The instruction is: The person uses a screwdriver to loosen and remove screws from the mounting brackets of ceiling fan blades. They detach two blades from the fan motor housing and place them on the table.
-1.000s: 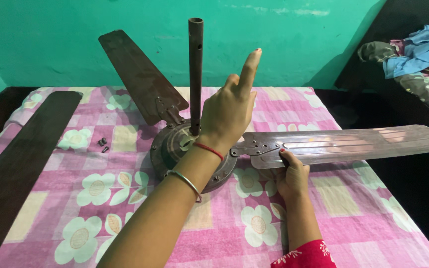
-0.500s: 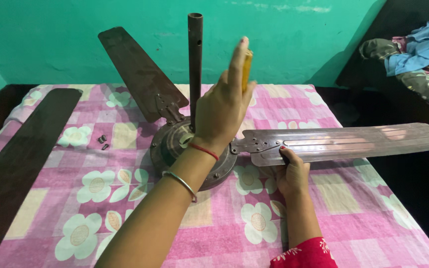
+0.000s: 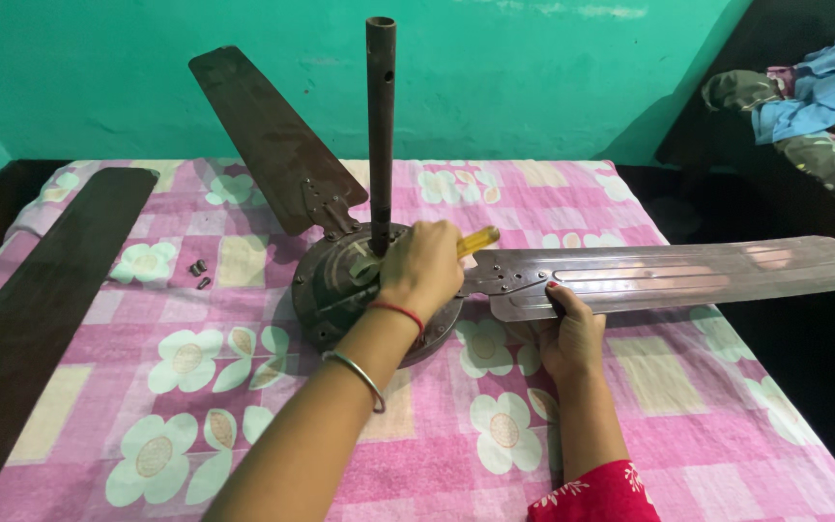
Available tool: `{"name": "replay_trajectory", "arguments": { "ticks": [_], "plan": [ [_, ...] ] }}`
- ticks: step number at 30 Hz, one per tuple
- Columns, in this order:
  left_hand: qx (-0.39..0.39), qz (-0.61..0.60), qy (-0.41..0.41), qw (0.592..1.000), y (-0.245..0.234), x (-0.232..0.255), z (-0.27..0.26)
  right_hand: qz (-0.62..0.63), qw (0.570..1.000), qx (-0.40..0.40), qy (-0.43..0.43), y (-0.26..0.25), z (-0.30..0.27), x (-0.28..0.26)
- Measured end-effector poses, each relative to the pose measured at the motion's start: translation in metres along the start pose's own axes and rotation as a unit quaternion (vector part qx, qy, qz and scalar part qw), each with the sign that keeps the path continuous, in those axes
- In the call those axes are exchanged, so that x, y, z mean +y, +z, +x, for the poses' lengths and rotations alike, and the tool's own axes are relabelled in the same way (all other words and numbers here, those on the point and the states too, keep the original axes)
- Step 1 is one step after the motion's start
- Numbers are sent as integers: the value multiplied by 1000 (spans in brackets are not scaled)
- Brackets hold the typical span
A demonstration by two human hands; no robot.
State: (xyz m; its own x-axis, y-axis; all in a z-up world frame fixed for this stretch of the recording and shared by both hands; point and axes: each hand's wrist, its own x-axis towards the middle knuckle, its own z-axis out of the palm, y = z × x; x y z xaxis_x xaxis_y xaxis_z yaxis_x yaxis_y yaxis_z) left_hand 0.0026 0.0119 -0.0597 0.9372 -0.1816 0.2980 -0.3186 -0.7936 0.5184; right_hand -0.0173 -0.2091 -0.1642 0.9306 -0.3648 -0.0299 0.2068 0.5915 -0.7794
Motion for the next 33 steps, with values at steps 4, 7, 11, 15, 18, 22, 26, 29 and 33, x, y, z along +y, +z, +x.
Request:
{"name": "replay_trajectory", "arguments": {
  "ticks": [4,7,11,15,18,22,26,29,33],
  "plan": [
    [25,28,4,999,17,-3,-8,5,1000,-6,-6,-2,4,3],
    [47,16,6,999,22,-5,-10,0,1000,-6,-11,-4,4,3],
    [101,-31,37,994,14,-8,-19,-5,1000,7,3,-2,4,2],
    [126,-75,64,987,-2,-9,-38,0,1000,18,3,-3,3,3],
    [171,-157,154,960,-18,-17,-62,5,1000,24,12,-8,5,5],
    [326,-140,205,912,-40,-46,-90,11,999,37,25,-14,12,10],
    [401,-43,120,907,-73,-107,-91,29,999,23,27,-17,17,12],
    [347,52,-46,935,-95,-160,-89,15,999,29,24,-18,14,10],
    [212,83,-241,943,-96,-211,-98,16,999,22,25,-15,11,8]
  ]
}}
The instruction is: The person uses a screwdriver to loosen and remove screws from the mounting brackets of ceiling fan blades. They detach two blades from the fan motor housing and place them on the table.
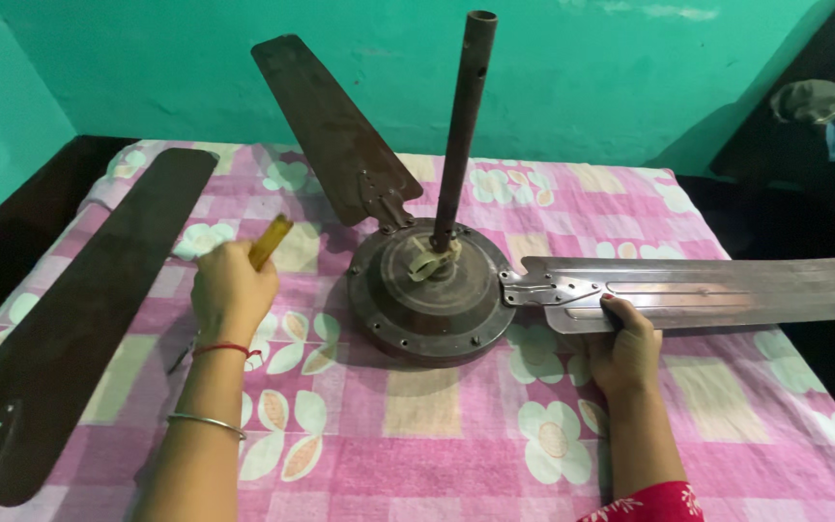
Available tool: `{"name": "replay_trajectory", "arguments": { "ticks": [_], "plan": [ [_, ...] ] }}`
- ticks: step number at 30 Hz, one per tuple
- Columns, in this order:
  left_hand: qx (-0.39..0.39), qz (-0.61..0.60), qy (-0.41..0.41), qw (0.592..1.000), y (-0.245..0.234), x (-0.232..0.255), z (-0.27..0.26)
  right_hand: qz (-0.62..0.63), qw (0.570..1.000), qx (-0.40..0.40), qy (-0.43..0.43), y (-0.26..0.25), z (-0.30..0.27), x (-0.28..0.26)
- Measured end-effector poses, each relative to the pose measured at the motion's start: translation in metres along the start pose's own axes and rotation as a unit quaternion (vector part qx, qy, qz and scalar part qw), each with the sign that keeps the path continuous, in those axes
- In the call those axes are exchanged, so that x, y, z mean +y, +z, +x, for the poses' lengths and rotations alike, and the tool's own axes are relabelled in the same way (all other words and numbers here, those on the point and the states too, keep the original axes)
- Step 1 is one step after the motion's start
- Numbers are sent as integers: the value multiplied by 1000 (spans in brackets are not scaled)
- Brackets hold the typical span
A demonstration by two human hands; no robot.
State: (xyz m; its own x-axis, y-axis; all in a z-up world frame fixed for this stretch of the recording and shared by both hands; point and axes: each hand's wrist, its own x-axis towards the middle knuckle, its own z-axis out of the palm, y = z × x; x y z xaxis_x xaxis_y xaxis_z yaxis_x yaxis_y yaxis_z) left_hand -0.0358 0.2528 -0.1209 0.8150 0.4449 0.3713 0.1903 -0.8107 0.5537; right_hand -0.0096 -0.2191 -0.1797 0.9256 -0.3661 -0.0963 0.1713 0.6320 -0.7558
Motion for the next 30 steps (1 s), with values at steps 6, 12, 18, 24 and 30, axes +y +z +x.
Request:
{"name": "replay_trajectory", "arguments": {
  "ticks": [6,12,18,24,30],
  "plan": [
    [-12,8,-42,999,23,-29,4,1,1000,-14,0,1,-1,-1],
    [-12,-157,72,985,10,-12,7,-2,1000,-9,4,-2,1,1],
    [-395,-331,199,834,-15,62,-31,-3,1000,20,22,-6,6,3],
    [-404,-122,399,814,19,142,-126,8,1000,5,21,-8,4,1],
    [-266,-173,481,817,31,155,-155,28,999,-23,26,-12,3,0]
  ]
}}
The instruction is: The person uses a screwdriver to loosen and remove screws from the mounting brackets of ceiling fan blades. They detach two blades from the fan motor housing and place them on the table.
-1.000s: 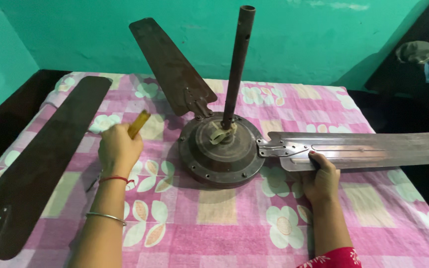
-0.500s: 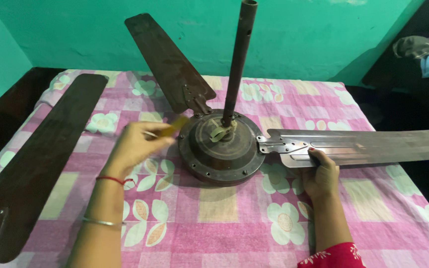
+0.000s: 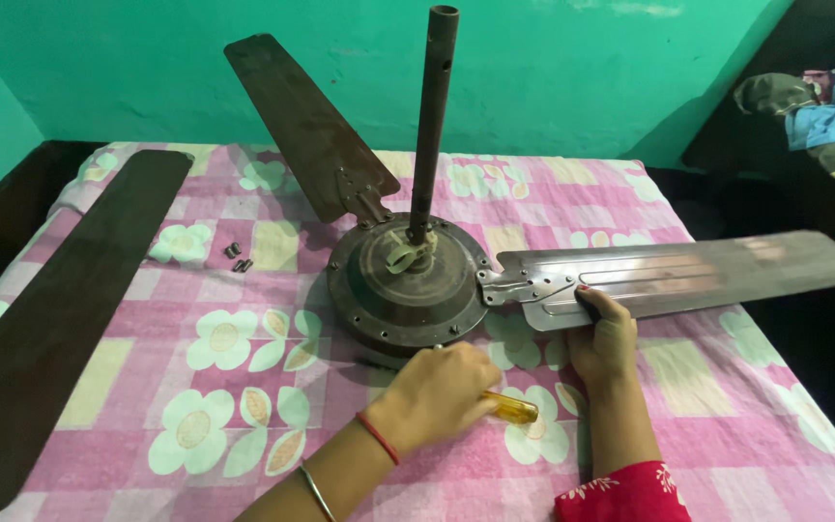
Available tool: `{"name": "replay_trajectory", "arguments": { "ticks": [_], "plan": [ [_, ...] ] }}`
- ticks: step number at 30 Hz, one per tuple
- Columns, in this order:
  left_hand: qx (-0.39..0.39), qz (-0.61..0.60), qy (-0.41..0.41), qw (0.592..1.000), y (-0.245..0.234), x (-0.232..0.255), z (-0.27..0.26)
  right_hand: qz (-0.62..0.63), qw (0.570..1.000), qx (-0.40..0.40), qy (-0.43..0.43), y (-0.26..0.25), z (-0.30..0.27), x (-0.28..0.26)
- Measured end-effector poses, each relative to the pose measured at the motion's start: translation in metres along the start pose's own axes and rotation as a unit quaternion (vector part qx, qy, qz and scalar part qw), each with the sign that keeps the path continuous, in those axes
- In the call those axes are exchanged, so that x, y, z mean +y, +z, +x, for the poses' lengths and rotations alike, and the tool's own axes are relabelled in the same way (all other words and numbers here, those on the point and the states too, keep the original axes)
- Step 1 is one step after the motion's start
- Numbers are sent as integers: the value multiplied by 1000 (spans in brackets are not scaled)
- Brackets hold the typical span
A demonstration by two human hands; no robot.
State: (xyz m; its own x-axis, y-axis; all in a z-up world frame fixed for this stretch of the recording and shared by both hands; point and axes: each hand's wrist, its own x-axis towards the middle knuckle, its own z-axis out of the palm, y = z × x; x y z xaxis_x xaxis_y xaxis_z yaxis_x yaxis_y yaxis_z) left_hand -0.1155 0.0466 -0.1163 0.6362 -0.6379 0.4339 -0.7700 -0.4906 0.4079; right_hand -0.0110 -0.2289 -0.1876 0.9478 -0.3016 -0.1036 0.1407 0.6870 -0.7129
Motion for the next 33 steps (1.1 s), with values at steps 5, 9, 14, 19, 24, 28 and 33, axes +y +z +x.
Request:
{"name": "replay_trajectory", "arguments": {
  "ticks": [5,9,14,19,24,28,33],
  "plan": [
    [151,-79,-72,983,-15,8,22,-9,998,-35,43,-2,-5,-9],
    [235,-78,-111,963,-29,15,47,-60,993,-101,18,12,-26,-16],
    [263,-95,-132,951,-43,14,71,-91,987,-131,-13,46,-54,-39],
    [266,-96,-129,950,-54,12,78,-136,981,-130,-42,72,-74,-64],
    [293,-186,-168,923,-74,16,92,-199,959,-192,-58,107,-99,-77],
    [321,-389,-162,848,-103,23,88,-275,937,-199,-82,147,-128,-70],
    [405,-489,-155,757,-153,34,53,-322,896,-281,-117,204,-165,-61]
  ]
}}
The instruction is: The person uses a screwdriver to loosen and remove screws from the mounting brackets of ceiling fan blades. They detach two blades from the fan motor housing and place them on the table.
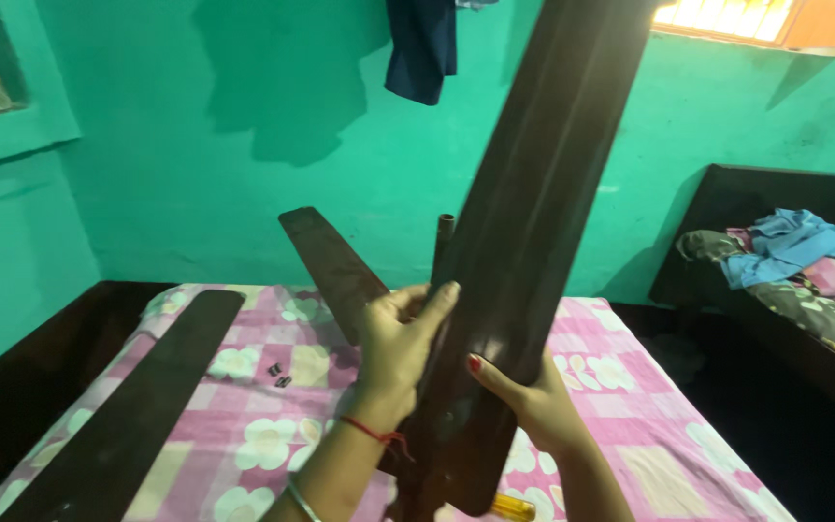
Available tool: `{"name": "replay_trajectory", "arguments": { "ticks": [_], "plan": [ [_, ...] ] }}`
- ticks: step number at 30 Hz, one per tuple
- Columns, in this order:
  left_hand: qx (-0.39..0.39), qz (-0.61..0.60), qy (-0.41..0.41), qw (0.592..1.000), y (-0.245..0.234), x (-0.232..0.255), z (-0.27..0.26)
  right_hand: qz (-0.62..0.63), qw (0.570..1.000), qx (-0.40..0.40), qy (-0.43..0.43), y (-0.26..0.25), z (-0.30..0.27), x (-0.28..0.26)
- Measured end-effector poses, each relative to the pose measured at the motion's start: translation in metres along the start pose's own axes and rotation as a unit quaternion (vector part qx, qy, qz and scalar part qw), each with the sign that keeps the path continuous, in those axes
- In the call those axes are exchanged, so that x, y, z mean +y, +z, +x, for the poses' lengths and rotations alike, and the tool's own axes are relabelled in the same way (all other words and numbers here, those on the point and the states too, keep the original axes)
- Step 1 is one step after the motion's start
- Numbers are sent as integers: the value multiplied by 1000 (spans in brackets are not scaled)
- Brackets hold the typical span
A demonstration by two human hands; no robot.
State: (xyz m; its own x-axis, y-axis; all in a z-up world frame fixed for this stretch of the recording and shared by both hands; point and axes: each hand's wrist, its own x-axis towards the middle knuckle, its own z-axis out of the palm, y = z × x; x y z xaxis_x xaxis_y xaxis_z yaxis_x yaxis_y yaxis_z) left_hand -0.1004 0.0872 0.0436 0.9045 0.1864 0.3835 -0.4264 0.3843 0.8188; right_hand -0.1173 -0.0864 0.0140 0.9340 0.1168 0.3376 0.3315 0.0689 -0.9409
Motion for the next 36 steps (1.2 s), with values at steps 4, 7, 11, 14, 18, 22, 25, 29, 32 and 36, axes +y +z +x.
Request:
{"name": "replay_trajectory", "arguments": {
  "ticks": [4,7,11,14,18,22,25,29,32,36],
  "plan": [
    [26,8,60,998,-39,46,2,20,996,-75,-54,50,13,-28],
    [64,44,73,994,-76,71,1,16,997,-67,-21,91,22,-40],
    [94,63,68,991,-130,98,4,9,987,-155,-35,143,28,-48],
    [127,111,72,983,-173,112,6,-48,984,-168,19,177,36,-44],
    [172,171,57,969,-229,124,3,3,971,-235,32,226,49,-23],
    [213,174,22,961,-276,129,-1,38,962,-263,70,275,58,13],
    [245,182,-11,952,-307,126,-6,45,957,-265,111,307,59,44],
    [282,235,-48,929,-347,110,-9,80,948,-263,159,339,52,86],
    [293,258,-77,917,-379,92,-14,80,939,-265,202,355,45,112],
    [314,297,-140,891,-421,60,-17,70,931,-279,224,370,40,142]
  ]
}}
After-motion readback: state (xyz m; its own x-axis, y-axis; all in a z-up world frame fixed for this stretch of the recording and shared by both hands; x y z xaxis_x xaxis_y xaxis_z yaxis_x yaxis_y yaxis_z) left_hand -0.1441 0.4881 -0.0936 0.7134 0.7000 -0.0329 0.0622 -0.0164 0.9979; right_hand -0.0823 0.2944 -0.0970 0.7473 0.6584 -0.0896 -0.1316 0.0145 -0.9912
